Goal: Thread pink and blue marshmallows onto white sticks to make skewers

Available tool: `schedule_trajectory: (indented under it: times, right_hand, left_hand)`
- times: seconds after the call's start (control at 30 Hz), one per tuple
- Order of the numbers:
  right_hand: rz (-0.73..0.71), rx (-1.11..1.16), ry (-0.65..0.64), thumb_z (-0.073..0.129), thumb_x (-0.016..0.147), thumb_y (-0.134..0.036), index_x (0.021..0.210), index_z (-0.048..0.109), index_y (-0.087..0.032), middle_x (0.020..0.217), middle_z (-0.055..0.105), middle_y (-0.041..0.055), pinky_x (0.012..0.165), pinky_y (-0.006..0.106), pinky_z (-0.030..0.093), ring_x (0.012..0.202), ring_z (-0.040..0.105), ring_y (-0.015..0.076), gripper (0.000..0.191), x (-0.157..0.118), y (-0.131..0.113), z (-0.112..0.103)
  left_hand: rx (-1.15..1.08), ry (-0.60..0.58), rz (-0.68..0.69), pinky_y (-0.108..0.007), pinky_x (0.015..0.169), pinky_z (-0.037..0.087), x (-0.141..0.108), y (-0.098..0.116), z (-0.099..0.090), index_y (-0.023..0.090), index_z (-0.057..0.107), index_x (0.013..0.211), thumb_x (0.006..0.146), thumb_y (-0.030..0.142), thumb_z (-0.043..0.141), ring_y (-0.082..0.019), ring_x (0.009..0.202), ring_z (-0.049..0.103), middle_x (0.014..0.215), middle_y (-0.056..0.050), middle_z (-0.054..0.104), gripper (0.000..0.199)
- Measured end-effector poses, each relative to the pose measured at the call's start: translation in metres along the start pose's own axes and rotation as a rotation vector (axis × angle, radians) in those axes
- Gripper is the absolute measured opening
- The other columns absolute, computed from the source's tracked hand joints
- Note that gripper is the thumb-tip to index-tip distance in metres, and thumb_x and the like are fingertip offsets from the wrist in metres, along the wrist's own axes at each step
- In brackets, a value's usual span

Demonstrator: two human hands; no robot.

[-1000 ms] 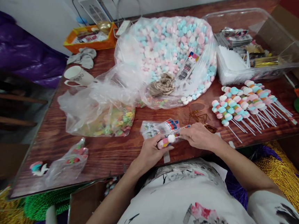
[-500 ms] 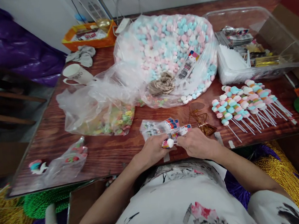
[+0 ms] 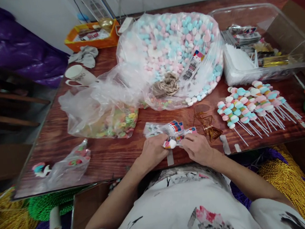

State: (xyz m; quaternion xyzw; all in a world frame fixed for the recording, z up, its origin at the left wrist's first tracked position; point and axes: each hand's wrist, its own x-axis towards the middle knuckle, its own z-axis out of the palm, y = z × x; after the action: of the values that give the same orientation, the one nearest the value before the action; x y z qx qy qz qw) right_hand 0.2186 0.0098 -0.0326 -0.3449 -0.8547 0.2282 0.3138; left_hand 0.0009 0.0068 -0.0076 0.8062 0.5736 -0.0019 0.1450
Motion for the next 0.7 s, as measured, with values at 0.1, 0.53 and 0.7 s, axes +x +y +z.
schedule_trajectory:
  times: [0.1,0.53,0.7]
  right_hand:
    - [-0.189,-0.191,0.123,0.052,0.089,-0.012,0.092,0.066,-0.020,0.082,0.065,0.0049,0.071,0.029,0.044,0.077,0.058,0.0151,0.016,-0.003,0.005,-0.001]
    - [-0.237,-0.280,0.019,0.054,0.089,-0.015,0.074,0.062,-0.017,0.064,0.063,0.0008,0.071,0.031,0.036,0.063,0.054,0.0134,0.017,0.009,0.000,-0.008]
    - [-0.087,-0.202,-0.065,0.056,0.090,-0.022,0.073,0.061,-0.017,0.063,0.065,0.0001,0.068,0.030,0.034,0.060,0.056,0.0127,0.018,0.008,-0.001,-0.008]
  left_hand:
    - [-0.060,-0.068,-0.034,-0.030,0.060,0.032,0.002,0.004,-0.002,0.019,0.062,0.080,0.078,0.022,0.055,-0.022,0.075,0.063,0.080,-0.005,0.069,0.008]
    - [0.030,0.004,0.045,-0.032,0.071,0.039,-0.003,0.012,0.001,0.018,0.061,0.087,0.084,0.023,0.055,-0.023,0.085,0.064,0.086,-0.007,0.070,0.009]
    - [0.113,0.061,0.070,-0.036,0.074,0.040,-0.003,0.008,0.005,0.017,0.061,0.086,0.075,0.014,0.057,-0.025,0.088,0.062,0.087,-0.008,0.068,0.013]
